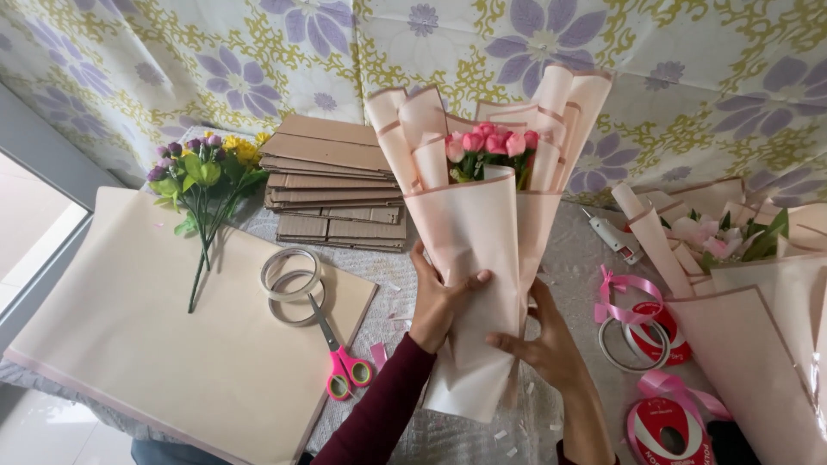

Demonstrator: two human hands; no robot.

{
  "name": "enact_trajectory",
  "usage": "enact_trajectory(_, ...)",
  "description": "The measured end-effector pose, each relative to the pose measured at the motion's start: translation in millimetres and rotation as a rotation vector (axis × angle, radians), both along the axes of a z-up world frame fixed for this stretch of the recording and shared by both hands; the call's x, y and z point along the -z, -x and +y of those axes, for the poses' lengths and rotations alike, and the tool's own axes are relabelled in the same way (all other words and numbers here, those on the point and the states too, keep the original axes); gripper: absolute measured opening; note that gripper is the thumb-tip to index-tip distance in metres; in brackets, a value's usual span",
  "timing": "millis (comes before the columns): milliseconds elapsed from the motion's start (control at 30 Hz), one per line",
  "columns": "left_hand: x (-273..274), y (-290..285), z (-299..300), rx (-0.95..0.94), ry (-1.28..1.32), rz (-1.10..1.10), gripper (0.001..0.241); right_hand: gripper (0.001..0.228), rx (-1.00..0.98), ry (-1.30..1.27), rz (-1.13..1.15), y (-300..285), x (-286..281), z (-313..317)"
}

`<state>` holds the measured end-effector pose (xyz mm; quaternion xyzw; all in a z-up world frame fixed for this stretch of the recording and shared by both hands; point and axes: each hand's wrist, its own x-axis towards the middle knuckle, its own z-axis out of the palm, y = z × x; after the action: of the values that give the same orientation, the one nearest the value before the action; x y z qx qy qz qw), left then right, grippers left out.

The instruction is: Wrapping a bouquet of pink roses with decorative paper and securing it with tape.

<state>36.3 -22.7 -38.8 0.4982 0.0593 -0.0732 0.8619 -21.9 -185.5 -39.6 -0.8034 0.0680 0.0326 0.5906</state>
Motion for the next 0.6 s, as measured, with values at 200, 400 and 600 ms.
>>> enact_trajectory(200,-11.7,-5.2,-3.2,-0.075,-0.016,-0.077,0.125,0.114,0.249,0.583,-0.494,29.5,0.3,29.9)
enact_trajectory(400,-13.1,-13.4,-5.2,-0.247,0.036,-0.081,0.112,0.135,0.163,1.024,-0.424,46.4,13.6,65.8)
enact_trajectory(600,-8.7,-16.8,5.9,-0.306,0.081,-0.104,0.11,0.128,0.042,1.192,-0.368,41.3,35.9,33.4)
